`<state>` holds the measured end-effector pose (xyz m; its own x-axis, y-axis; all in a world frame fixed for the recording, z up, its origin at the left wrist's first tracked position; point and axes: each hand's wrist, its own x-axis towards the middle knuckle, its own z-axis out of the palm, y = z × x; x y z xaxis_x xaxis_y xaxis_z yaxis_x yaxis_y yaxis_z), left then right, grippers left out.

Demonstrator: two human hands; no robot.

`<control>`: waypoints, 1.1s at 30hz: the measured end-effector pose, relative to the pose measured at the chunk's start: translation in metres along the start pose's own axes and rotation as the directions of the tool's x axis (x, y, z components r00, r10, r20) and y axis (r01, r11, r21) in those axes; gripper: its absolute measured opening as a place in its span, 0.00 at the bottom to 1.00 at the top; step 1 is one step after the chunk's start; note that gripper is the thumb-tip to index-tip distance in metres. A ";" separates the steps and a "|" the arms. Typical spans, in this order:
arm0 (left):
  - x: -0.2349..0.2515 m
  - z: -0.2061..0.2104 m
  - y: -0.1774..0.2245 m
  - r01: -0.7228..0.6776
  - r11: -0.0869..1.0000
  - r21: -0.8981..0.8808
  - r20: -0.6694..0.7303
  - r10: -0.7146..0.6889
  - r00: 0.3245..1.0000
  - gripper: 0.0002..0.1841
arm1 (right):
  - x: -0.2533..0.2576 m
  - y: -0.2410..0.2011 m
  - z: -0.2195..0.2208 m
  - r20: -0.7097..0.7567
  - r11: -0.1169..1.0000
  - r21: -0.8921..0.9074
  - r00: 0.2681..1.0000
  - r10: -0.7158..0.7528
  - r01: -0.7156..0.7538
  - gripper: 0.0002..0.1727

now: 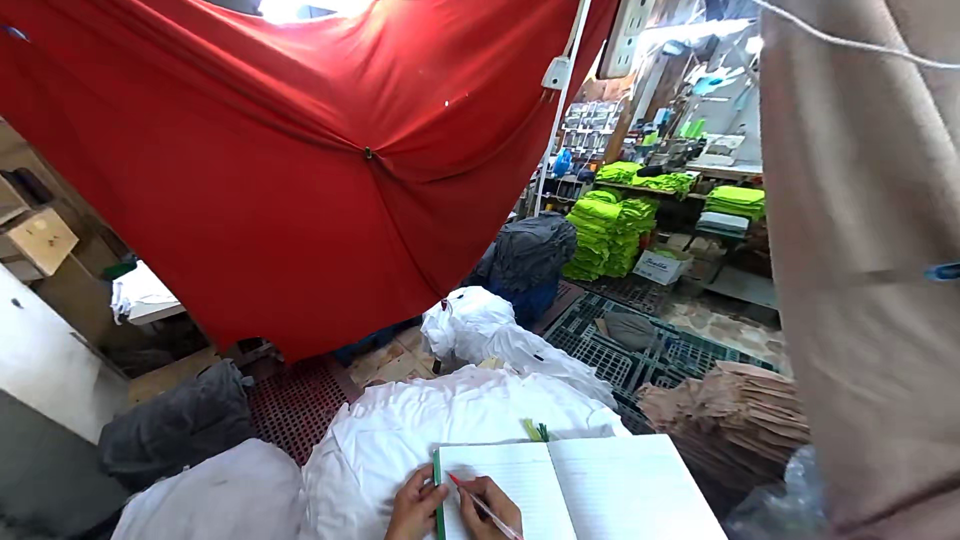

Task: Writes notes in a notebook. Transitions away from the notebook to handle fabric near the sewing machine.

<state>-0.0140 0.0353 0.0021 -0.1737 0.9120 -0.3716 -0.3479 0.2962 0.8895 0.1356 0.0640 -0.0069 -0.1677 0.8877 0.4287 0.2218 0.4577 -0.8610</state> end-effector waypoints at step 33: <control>0.002 -0.002 -0.004 -0.026 0.999 0.023 -0.004 0.026 1.000 0.25 | 0.001 0.008 0.003 0.015 0.995 -0.098 0.999 -0.028 0.029 0.08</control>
<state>-0.0148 0.0358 -0.0030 -0.1862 0.9183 -0.3493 -0.3215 0.2790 0.9049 0.1341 0.0685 -0.0145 -0.1886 0.8738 0.4483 0.3097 0.4861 -0.8172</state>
